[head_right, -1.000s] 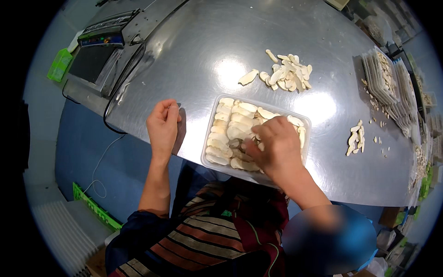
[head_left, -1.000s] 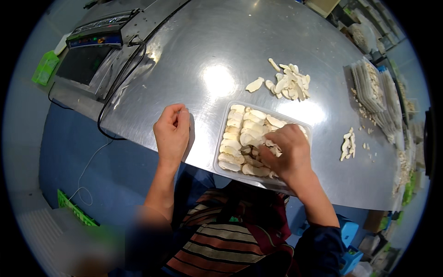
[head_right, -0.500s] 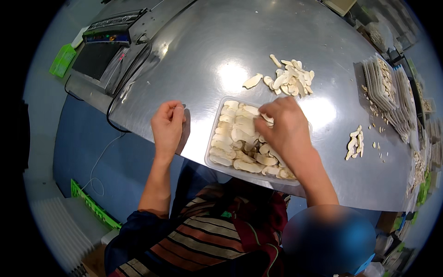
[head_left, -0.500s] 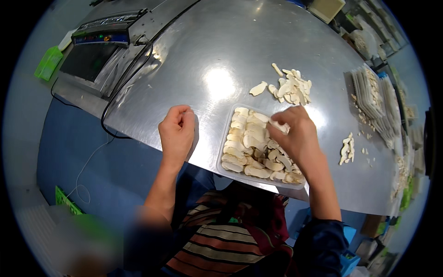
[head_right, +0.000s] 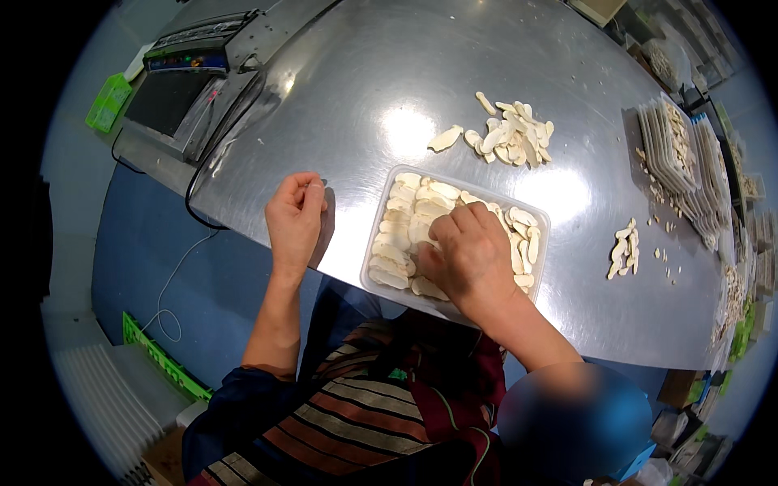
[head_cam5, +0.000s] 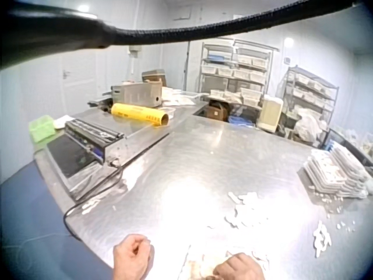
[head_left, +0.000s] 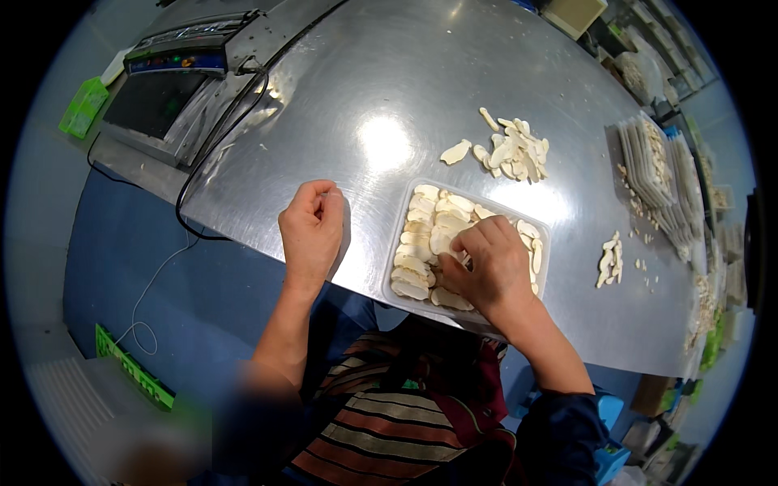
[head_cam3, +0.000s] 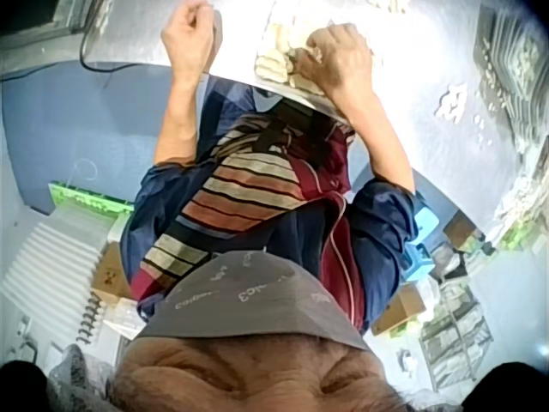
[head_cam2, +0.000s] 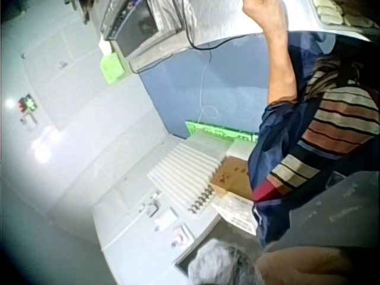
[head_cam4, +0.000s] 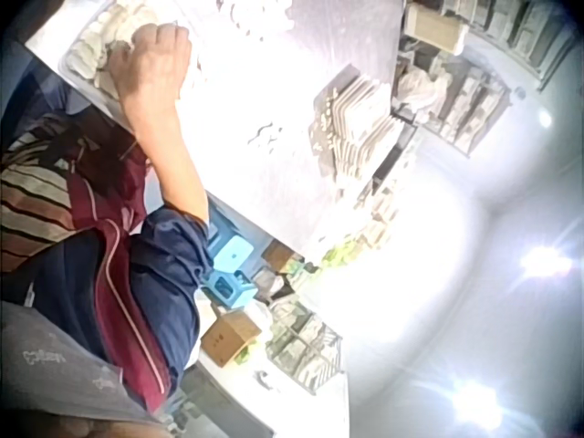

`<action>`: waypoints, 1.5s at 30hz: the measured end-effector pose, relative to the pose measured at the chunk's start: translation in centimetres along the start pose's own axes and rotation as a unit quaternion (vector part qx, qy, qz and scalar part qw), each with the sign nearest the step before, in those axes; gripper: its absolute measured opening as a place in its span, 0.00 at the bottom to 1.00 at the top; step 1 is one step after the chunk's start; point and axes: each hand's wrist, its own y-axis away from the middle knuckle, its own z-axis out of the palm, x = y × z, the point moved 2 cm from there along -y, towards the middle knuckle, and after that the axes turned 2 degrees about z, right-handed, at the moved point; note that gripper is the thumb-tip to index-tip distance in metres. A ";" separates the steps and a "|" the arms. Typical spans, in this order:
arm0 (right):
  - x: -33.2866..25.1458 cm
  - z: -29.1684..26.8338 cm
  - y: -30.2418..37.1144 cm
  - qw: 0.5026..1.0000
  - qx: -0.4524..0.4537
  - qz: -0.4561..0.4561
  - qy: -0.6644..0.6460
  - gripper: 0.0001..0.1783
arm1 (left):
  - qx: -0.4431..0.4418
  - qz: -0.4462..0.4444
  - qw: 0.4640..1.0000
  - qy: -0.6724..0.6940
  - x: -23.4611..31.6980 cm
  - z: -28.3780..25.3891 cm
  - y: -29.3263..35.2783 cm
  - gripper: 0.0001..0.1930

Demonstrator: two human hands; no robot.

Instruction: The person arranges sliced white mushrooms into a rectangular plastic tray on a stainless steel table. They pick up individual slices from a pile on the table and place them neatly into the tray, filling it row by row.

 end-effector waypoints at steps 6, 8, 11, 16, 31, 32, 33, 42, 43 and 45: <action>0.3 0.1 0.2 1.000 -0.013 0.016 -0.024 0.10 | -0.004 -0.003 1.000 0.009 -0.2 0.1 0.0 0.06; 0.8 -0.7 0.4 0.996 -0.031 0.033 -0.081 0.08 | -0.001 -0.005 1.000 0.009 -0.1 0.0 0.1 0.06; 2.5 -2.8 -0.5 0.993 0.015 0.110 -0.024 0.06 | -0.003 -0.003 1.000 0.004 -0.2 -0.1 0.1 0.06; 2.3 -3.2 -0.3 0.991 -0.014 0.123 -0.054 0.05 | -0.010 0.004 1.000 0.012 -0.4 0.0 0.0 0.06; 0.6 0.3 -1.1 0.999 0.015 0.020 -0.026 0.05 | -0.017 0.009 1.000 0.002 -0.4 0.0 0.0 0.07; 0.6 0.4 -1.0 0.999 0.011 0.015 -0.028 0.06 | -0.018 0.008 1.000 0.001 -0.4 0.0 0.0 0.07; 0.6 0.5 -0.9 1.000 0.007 0.010 -0.029 0.06 | -0.017 0.007 1.000 0.003 -0.4 0.0 0.0 0.07; 0.6 0.4 -0.9 0.999 -0.004 0.016 -0.030 0.09 | -0.015 0.006 1.000 0.002 -0.3 0.0 0.0 0.07; 0.5 0.4 -0.8 0.999 -0.010 0.020 -0.033 0.09 | -0.015 0.007 1.000 -0.002 -0.2 0.0 0.0 0.07; 0.4 0.3 -0.7 0.999 -0.021 0.029 -0.040 0.09 | -0.016 0.007 1.000 -0.001 -0.2 0.0 0.0 0.07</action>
